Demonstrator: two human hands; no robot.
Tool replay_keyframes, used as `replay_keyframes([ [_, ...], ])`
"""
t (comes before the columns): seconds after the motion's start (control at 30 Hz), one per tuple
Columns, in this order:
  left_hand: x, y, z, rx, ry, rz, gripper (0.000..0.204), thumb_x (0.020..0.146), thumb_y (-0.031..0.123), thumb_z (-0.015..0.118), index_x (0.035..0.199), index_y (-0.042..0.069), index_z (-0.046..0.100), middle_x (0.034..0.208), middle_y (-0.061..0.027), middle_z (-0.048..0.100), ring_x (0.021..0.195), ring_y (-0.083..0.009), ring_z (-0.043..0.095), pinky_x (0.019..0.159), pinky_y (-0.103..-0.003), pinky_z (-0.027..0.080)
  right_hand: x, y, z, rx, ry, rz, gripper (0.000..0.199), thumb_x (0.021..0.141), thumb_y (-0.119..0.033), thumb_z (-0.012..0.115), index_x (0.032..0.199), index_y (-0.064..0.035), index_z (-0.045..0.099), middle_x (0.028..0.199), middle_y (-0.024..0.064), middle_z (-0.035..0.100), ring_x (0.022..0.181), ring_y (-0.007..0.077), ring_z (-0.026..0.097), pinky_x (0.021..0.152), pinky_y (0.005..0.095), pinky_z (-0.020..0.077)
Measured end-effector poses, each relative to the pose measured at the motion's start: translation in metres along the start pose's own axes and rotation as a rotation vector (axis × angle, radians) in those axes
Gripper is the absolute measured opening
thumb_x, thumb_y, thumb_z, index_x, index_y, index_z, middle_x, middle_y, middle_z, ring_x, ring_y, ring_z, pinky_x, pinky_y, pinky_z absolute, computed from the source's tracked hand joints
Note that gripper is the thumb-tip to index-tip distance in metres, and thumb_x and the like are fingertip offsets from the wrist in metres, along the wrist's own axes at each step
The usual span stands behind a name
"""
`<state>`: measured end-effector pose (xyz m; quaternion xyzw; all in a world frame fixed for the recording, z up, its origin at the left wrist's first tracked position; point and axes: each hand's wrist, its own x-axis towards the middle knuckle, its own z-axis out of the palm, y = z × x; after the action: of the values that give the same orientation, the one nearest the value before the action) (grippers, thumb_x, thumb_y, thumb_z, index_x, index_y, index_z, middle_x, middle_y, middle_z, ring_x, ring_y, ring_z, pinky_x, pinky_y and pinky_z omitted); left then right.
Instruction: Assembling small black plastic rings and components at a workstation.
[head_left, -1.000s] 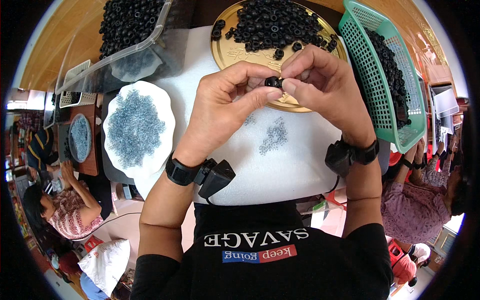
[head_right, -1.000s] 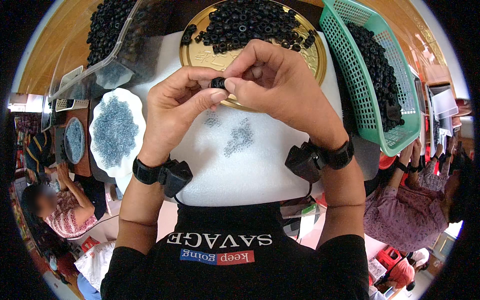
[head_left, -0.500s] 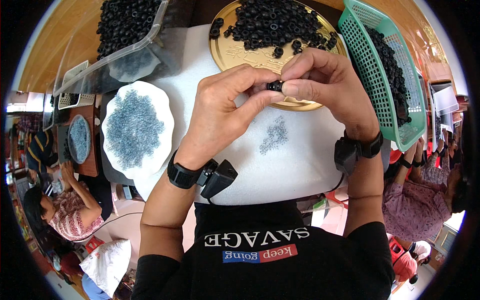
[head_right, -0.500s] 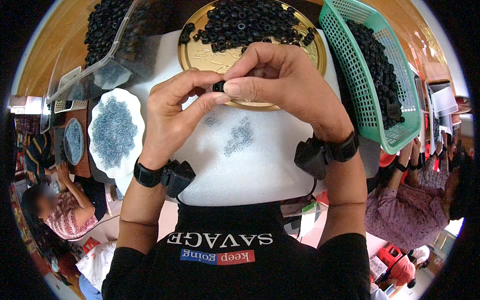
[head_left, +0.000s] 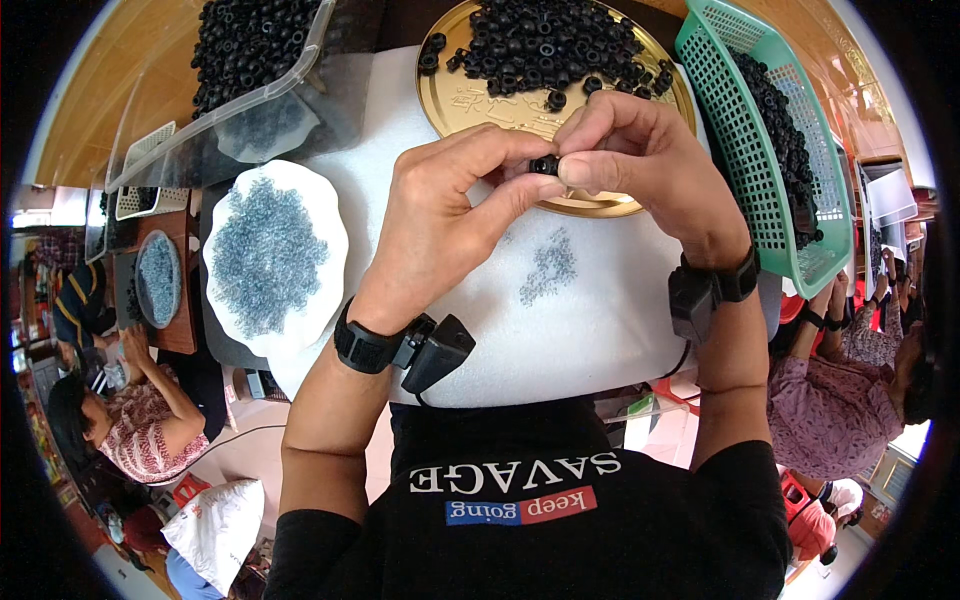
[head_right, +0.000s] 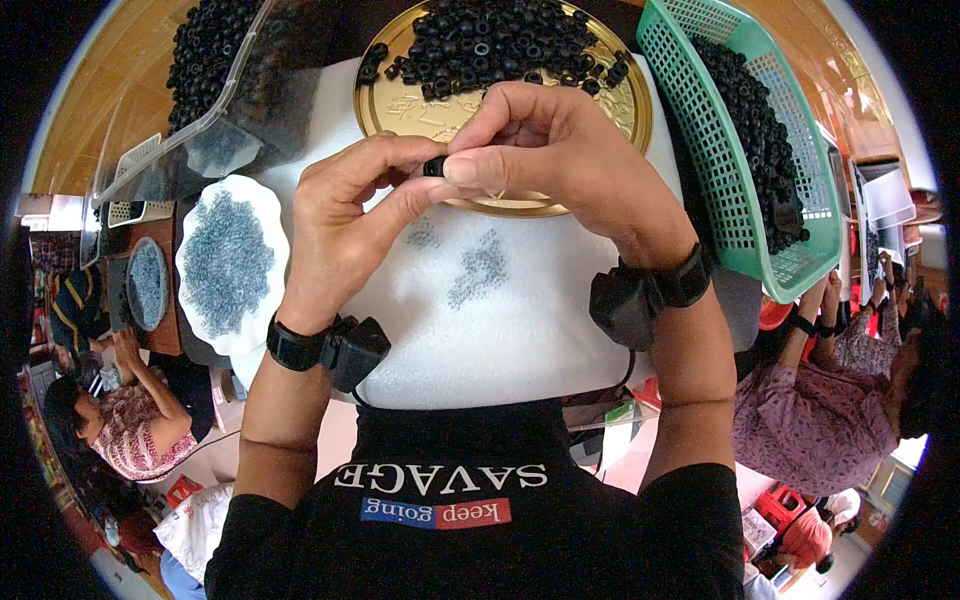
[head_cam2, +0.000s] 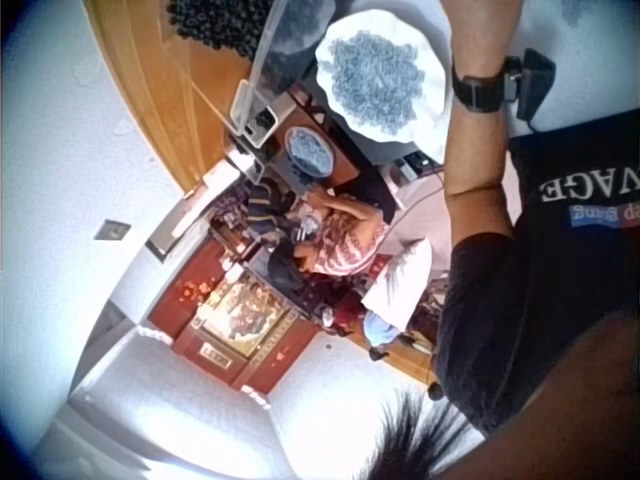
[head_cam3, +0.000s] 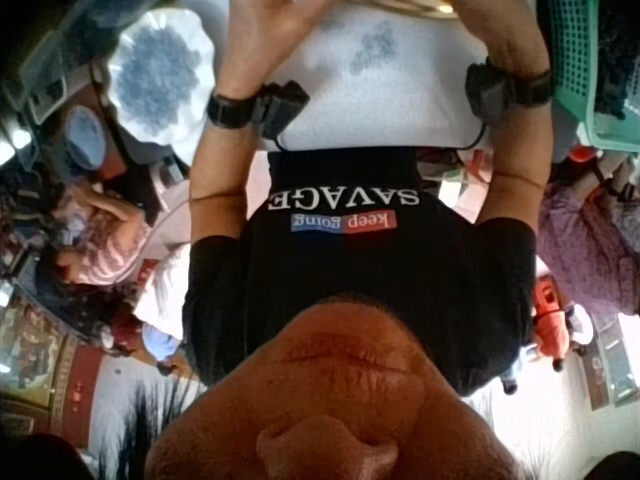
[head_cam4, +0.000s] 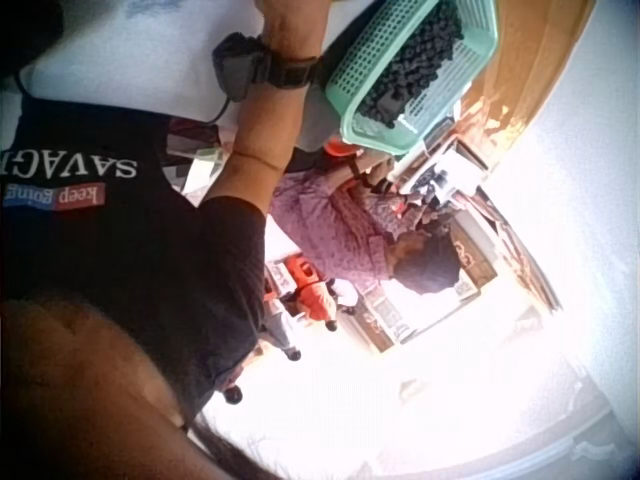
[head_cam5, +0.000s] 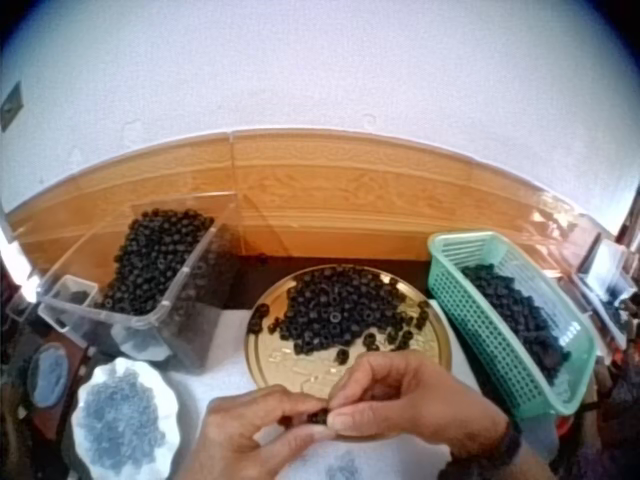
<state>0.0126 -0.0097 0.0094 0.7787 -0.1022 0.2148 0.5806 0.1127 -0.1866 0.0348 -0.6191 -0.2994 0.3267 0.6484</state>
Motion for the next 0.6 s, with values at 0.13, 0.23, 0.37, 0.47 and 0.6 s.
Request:
replay_keyframes([
  [0.13, 0.000, 0.001, -0.003, 0.053, -0.010, 0.026, 0.020, 0.079, 0.007, 0.072, 0.097, -0.001, 0.068, 0.079, -0.0079, 0.067, 0.067, -0.0142, 0.063, 0.060, -0.025, 0.050, 0.004, 0.003, -0.003, 0.158, -0.079, 0.094, 0.014, 0.080, -0.009, 0.073, 0.087, -0.0042, 0.062, 0.090, 0.0028, 0.062, 0.079, 0.0091, 0.062, 0.073, 0.0225, 0.0509],
  [0.23, 0.001, 0.003, -0.003, 0.050, -0.016, 0.026, 0.020, 0.079, 0.006, 0.072, 0.097, 0.000, 0.068, 0.079, -0.0076, 0.066, 0.067, -0.0142, 0.063, 0.060, -0.025, 0.049, 0.005, 0.011, -0.006, 0.251, -0.139, 0.103, 0.016, 0.084, -0.012, 0.070, 0.092, -0.0026, 0.060, 0.090, 0.0057, 0.063, 0.081, 0.0135, 0.065, 0.078, 0.0293, 0.0564],
  [0.37, 0.001, 0.008, -0.006, 0.131, -0.074, 0.045, 0.024, 0.077, 0.006, 0.073, 0.101, 0.002, 0.070, 0.086, -0.0083, 0.068, 0.075, -0.0146, 0.063, 0.066, -0.025, 0.051, 0.004, 0.011, -0.009, 0.329, -0.206, 0.210, 0.021, 0.085, -0.015, 0.069, 0.098, -0.0024, 0.058, 0.091, 0.0084, 0.063, 0.082, 0.0161, 0.067, 0.080, 0.0340, 0.0596],
  [0.47, 0.000, 0.009, -0.004, 0.165, -0.060, 0.094, 0.024, 0.074, 0.006, 0.075, 0.097, 0.003, 0.070, 0.078, -0.0070, 0.064, 0.069, -0.0148, 0.061, 0.061, -0.026, 0.048, 0.004, 0.011, -0.011, 0.373, -0.258, 0.259, 0.027, 0.083, -0.018, 0.071, 0.100, -0.0017, 0.057, 0.092, 0.0081, 0.063, 0.080, 0.0159, 0.067, 0.075, 0.0327, 0.0608],
  [0.6, 0.001, 0.008, -0.006, 0.194, -0.066, 0.164, 0.025, 0.069, 0.007, 0.077, 0.092, 0.003, 0.070, 0.075, -0.0056, 0.060, 0.071, -0.0150, 0.059, 0.058, -0.027, 0.046, 0.006, 0.013, -0.008, 0.302, -0.265, 0.197, 0.036, 0.083, -0.020, 0.072, 0.108, 0.0012, 0.057, 0.093, 0.0087, 0.063, 0.079, 0.0154, 0.067, 0.071, 0.0310, 0.0613],
])
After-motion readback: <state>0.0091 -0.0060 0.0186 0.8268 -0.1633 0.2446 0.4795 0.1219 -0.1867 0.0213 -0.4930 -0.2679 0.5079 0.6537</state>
